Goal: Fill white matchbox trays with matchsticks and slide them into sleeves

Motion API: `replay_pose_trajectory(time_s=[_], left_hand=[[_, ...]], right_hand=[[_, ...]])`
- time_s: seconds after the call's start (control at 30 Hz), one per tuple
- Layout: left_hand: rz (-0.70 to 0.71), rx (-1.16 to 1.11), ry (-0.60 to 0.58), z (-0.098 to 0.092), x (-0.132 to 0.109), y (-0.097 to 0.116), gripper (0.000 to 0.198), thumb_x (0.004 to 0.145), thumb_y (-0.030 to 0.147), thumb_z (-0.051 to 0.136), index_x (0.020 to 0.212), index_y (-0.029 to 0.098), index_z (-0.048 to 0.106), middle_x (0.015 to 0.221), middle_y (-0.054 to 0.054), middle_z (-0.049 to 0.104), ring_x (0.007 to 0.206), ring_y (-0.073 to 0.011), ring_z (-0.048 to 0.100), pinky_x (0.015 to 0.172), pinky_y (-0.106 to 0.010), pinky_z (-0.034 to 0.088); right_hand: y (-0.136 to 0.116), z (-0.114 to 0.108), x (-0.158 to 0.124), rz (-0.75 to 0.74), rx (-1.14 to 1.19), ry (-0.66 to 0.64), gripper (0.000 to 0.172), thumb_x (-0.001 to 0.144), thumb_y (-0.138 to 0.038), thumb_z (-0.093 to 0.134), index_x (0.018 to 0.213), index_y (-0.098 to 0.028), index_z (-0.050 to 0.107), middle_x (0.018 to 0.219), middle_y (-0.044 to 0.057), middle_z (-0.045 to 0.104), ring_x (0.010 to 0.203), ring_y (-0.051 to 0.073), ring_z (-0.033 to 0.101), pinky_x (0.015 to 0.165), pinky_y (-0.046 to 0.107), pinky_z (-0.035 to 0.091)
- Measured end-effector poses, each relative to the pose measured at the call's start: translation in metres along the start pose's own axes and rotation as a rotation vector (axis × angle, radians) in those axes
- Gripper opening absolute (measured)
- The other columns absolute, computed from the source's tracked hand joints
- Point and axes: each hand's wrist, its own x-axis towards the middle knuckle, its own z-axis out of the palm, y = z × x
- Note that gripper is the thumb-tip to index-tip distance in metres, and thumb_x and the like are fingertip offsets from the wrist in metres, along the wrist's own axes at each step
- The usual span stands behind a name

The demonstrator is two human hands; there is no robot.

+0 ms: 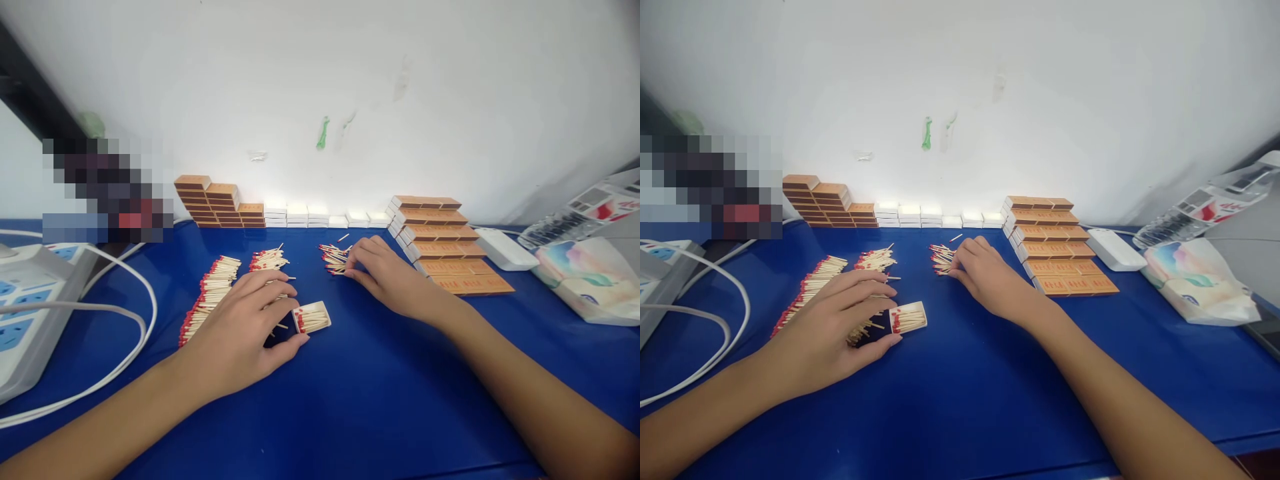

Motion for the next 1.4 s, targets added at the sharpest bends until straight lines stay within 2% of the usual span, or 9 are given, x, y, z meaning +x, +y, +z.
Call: replay_pose_trajectory(time_s=[0.1,0.27,0.63,0.8,1.0,1.27,1.4], left_hand=[[-0.004,-0.004,-0.001,0.001,0.000,0.000,0.019,0.097,0.033,0.074,0.108,0.018,0.073,0.117,-0.009,0.075,0.129,-0.0304,0.063,0.113,-0.052,0.054],[-0.001,0.002,0.005,0.001,0.000,0.000,0.019,0.097,0.033,0.074,0.108,0.018,0.073,0.116,-0.009,0.076,0.128,-0.0305,0.063,0.114,-0.052,0.053],[0.008,0.009,0.002,0.001,0.000,-0.001,0.019,0.097,0.034,0.073,0.108,0.018,0.073,0.116,-0.009,0.076,0.128,-0.0306,0.063,0.113,-0.052,0.054],[-0.007,0.033,0.015,0.001,-0.001,-0.001,0.020,0.098,0.034,0.072,0.109,0.018,0.073,0.117,-0.010,0.076,0.127,-0.0318,0.063,0.112,-0.054,0.054],[-0.010,0.041,0.022,0.001,0.000,-0.001,0.022,0.097,0.035,0.073,0.110,0.017,0.073,0.116,-0.010,0.076,0.126,-0.0318,0.063,0.111,-0.055,0.054],[-0.004,0.019,0.005,0.001,0.002,0.001,0.018,0.097,0.034,0.073,0.105,0.017,0.073,0.115,-0.009,0.076,0.128,-0.0311,0.063,0.113,-0.054,0.054],[-0.008,0.004,0.014,0.001,0.001,0.002,0.017,0.097,0.034,0.072,0.104,0.018,0.073,0.113,-0.009,0.076,0.127,-0.0306,0.064,0.114,-0.054,0.054]], right_hand=[[-0.003,-0.001,-0.001,-0.010,-0.025,-0.019,0.018,0.108,-0.026,0.048,0.095,-0.022,0.059,0.105,0.012,0.062,0.100,0.029,0.053,0.092,0.047,0.047],[-0.002,0.001,-0.002,0.025,-0.014,0.026,0.008,0.103,-0.027,0.061,0.097,-0.022,0.062,0.111,0.011,0.062,0.107,0.030,0.055,0.098,0.048,0.048],[-0.002,0.004,-0.001,0.018,0.049,0.031,0.013,0.105,-0.026,0.058,0.092,-0.022,0.062,0.107,0.011,0.061,0.104,0.029,0.054,0.095,0.046,0.050],[-0.018,-0.005,-0.005,-0.034,0.103,0.032,0.011,0.106,-0.026,0.058,0.098,-0.023,0.065,0.113,0.010,0.061,0.113,0.028,0.053,0.100,0.048,0.050],[-0.039,-0.006,-0.012,-0.162,0.149,-0.032,0.008,0.107,-0.027,0.059,0.103,-0.024,0.065,0.119,0.009,0.061,0.124,0.028,0.051,0.106,0.049,0.048],[-0.056,0.003,-0.012,-0.219,0.214,-0.041,0.004,0.104,-0.019,0.062,0.102,-0.021,0.064,0.116,0.008,0.061,0.115,0.024,0.055,0.107,0.048,0.048],[-0.059,0.006,-0.012,-0.213,0.223,-0.054,0.002,0.104,-0.020,0.064,0.102,-0.020,0.065,0.114,0.008,0.061,0.113,0.024,0.057,0.105,0.046,0.049]])
